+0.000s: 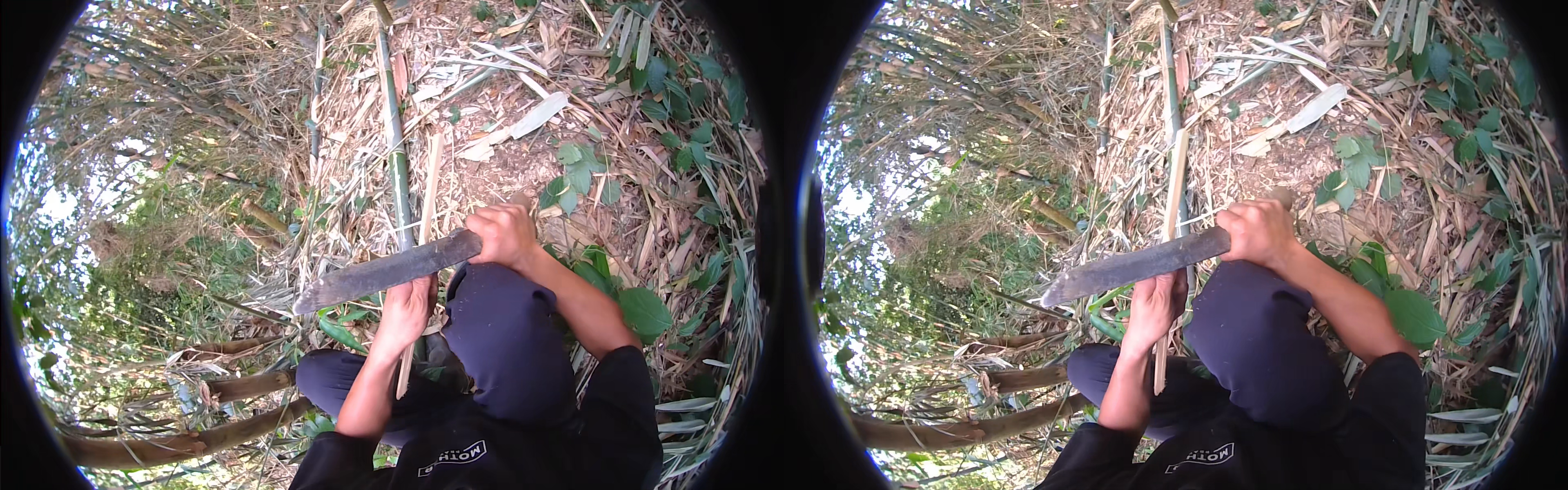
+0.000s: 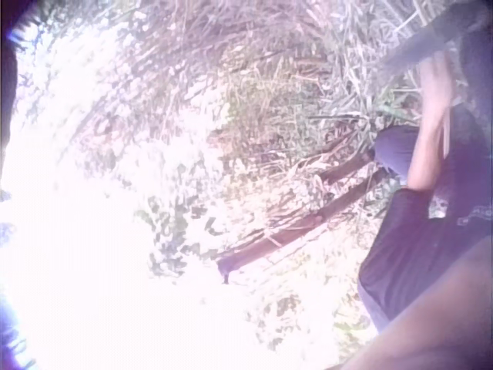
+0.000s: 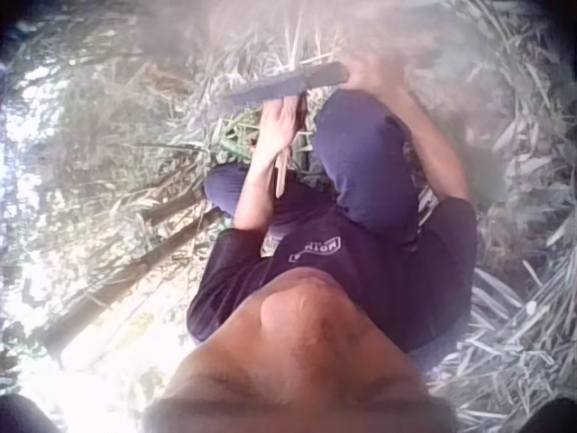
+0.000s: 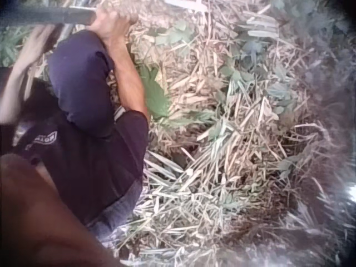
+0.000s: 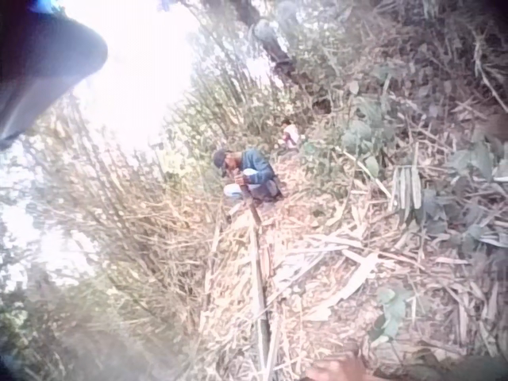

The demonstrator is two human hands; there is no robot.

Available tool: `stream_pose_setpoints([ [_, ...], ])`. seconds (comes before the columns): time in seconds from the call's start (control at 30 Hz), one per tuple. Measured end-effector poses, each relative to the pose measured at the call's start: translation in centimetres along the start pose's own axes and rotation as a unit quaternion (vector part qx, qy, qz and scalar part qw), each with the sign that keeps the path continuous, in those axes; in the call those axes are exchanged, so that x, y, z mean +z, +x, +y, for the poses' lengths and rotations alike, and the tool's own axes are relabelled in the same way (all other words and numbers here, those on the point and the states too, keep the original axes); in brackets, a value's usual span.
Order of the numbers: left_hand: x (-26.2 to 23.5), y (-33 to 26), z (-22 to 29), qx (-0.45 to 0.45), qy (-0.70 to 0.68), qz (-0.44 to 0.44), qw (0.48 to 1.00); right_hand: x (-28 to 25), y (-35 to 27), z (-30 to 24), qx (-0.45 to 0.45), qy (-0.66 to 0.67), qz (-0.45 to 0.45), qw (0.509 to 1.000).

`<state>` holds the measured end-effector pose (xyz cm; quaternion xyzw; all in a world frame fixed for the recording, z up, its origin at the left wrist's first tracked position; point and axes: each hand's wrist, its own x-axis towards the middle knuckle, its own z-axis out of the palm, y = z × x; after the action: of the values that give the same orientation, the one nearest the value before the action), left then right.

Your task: The person uses a machete to shave and split a bamboo stalk, first removing a strip from a standing stalk and then sitting on the ground to further thin and shape the piece by repeatedly shaving its surface.

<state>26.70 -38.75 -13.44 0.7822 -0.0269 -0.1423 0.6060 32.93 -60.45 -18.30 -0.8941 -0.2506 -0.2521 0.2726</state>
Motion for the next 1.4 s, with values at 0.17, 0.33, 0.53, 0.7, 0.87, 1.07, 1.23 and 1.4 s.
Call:
stream_pose_setpoints([
  [0.17,-0.1,-2.8,-1.0,0.115,0.162,0.001,0.980,0.0,-0.8,0.3,0.051,-0.005,-0.009,0.999],
  [0.33,1.2,-11.5,-3.7,0.019,0.082,-0.076,0.994,0.8,-2.8,0.4,0.233,-0.018,0.011,0.972],
  [0.53,-0.4,-4.8,-1.9,-0.017,-0.059,0.031,0.998,0.3,-1.2,0.6,0.122,-0.001,-0.002,0.993],
  [0.7,1.3,2.1,-2.5,0.167,0.141,0.066,0.974,0.5,-0.1,0.3,0.017,-0.009,-0.031,0.999],
  [0.87,1.6,-2.3,1.1,0.028,0.185,0.023,0.982,-0.2,-0.9,0.0,0.134,-0.035,-0.062,0.988],
  [1.07,-0.3,-13.2,-5.3,-0.034,0.013,-0.035,0.999,0.8,-1.9,0.8,0.345,-0.041,-0.008,0.938],
  [1.23,-1.6,-4.7,-3.4,-0.074,-0.102,0.005,0.992,0.5,-1.2,1.3,0.216,-0.024,-0.037,0.975],
  [1.4,0.5,1.8,-0.1,0.017,-0.104,-0.045,0.993,1.2,-0.6,0.4,0.065,-0.040,-0.020,0.997],
])
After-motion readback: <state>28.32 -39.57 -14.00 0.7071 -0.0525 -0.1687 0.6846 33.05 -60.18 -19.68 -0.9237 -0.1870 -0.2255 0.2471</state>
